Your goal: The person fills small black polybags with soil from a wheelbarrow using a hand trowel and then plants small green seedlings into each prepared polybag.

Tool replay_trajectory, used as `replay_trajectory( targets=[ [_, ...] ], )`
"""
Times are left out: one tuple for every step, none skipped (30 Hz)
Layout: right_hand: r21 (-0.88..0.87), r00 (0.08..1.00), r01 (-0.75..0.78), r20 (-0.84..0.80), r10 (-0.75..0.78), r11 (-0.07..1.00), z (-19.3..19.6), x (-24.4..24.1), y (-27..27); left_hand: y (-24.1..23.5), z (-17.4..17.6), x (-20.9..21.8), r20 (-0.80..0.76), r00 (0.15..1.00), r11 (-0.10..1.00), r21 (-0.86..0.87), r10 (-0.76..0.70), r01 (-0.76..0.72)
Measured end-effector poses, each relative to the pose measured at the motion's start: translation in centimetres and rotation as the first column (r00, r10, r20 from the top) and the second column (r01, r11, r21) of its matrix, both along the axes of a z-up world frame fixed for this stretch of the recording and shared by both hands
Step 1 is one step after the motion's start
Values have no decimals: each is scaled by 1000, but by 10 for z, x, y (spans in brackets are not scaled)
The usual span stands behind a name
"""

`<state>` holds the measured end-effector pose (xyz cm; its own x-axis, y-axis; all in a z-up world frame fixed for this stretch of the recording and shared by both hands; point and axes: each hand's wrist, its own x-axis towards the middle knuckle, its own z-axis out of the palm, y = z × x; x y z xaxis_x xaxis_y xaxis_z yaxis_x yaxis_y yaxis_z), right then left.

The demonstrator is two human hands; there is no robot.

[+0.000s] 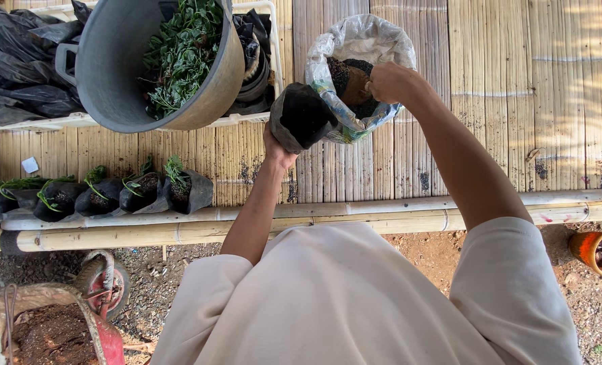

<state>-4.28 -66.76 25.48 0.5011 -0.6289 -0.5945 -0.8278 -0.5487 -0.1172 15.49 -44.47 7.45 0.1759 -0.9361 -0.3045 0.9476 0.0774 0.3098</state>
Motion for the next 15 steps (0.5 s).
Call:
replay_trajectory(
  targets=[
    [-29, 1000, -28, 3, 28, 999, 1, -1, -1, 2, -1, -1, 5, 1000, 1000, -6, 0, 0],
    [-58, 998, -56, 4, 57, 997, 0, -2, -2, 4, -3, -3, 5, 1000, 1000, -12, -7, 8],
    [-66, 998, -57, 10, 57, 996, -1, -4, -1, 6, -4, -5, 5, 1000, 1000, -20, -14, 14],
    [-89, 996, -70, 42, 74, 994, -2, -6, 0, 7, -5, -7, 11, 1000, 1000, -28, -13, 13],
    [-108, 993, -82, 73, 91, 991, -3, -8, 2, 10, -6, -10, 26, 999, 999, 33, -19, 18],
    [-113, 993, -82, 77, 91, 990, -4, -10, 3, 12, -8, -13, 41, 999, 995, 94, -25, 22],
    [-112, 994, -69, 79, 78, 991, -4, -12, 5, 14, -11, -15, 43, 999, 996, 92, -25, 21],
    [-112, 995, -56, 81, 65, 992, -4, -13, 6, 16, -15, -16, 15, 999, 990, 134, -32, 30],
    [-111, 994, -58, 81, 67, 992, -3, -15, 8, 21, -19, -19, -16, 999, 983, 179, -37, 39],
    [-104, 997, -65, 42, 70, 992, -1, -18, 8, 25, -24, -22, -16, 999, 983, 181, -35, 37],
    [-100, 997, -71, 3, 72, 992, 1, -19, 8, 27, -27, -24, -20, 998, 991, 120, -59, 61],
    [-103, 997, -73, 5, 73, 992, 3, -23, 10, 29, -28, -26, -22, 996, 995, 59, -83, 85],
    [-54, 999, -46, 23, 47, 998, 7, -28, 11, 30, -28, -28, -20, 996, 995, 54, -84, 85],
    [-3, 999, -20, 39, 20, 1000, 12, -31, 12, 32, -26, -30, -10, 997, 990, 114, -82, 83],
    [-5, 999, -19, 38, 19, 1000, 16, -34, 15, 34, -24, -34, -4, 997, 981, 177, -81, 81]
  ],
)
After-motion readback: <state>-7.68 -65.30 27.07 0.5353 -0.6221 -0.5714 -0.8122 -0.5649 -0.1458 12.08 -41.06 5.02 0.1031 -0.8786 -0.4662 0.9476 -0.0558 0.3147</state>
